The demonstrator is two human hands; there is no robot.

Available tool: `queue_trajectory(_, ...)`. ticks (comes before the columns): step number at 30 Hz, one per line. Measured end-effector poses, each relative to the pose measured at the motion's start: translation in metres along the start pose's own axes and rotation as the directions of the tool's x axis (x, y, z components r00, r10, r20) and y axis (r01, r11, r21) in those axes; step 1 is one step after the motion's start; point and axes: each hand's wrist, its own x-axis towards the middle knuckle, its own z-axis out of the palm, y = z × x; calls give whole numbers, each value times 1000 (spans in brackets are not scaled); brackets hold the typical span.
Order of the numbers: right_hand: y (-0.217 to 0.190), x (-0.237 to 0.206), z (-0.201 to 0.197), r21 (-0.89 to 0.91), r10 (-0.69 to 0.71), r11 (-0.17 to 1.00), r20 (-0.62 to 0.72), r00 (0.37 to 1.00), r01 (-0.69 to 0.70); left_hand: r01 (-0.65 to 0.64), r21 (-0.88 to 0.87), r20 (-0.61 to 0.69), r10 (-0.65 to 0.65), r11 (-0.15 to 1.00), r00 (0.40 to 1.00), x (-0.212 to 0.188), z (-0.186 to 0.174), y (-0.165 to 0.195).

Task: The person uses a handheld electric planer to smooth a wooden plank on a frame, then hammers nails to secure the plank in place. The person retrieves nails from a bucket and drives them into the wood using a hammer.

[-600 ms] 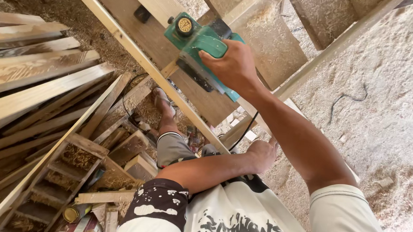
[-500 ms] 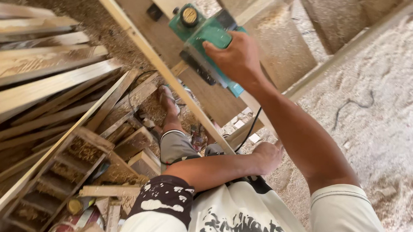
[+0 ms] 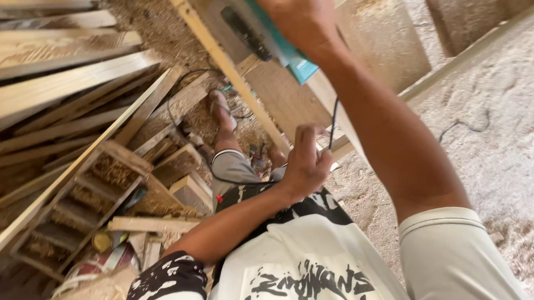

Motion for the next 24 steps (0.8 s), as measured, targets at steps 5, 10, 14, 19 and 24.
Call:
queue_trajectory(5,-12,-10,-8,10,34,999,33,999,-34,304,-287,603,-75,908,794,-19,-4,33)
queue_trajectory(10,-19,-8,-7,44,33,998,49,998,-35,-46,196,433,-44,980,900,-87,-101,62)
queue_trajectory(14,-29,-4,-4,68,12,998,56,998,-16,244,362,-359,-107,900,927,-103,-225,68)
queue_trajectory(19,-52,8,-1,93,-15,996,30,999,13,-267,333,-161,334,904,929,-83,-209,56)
queue_trajectory(24,-75,30,16,93,17,995,55,998,-22,-681,433,487,482,591,728,-2,-104,47)
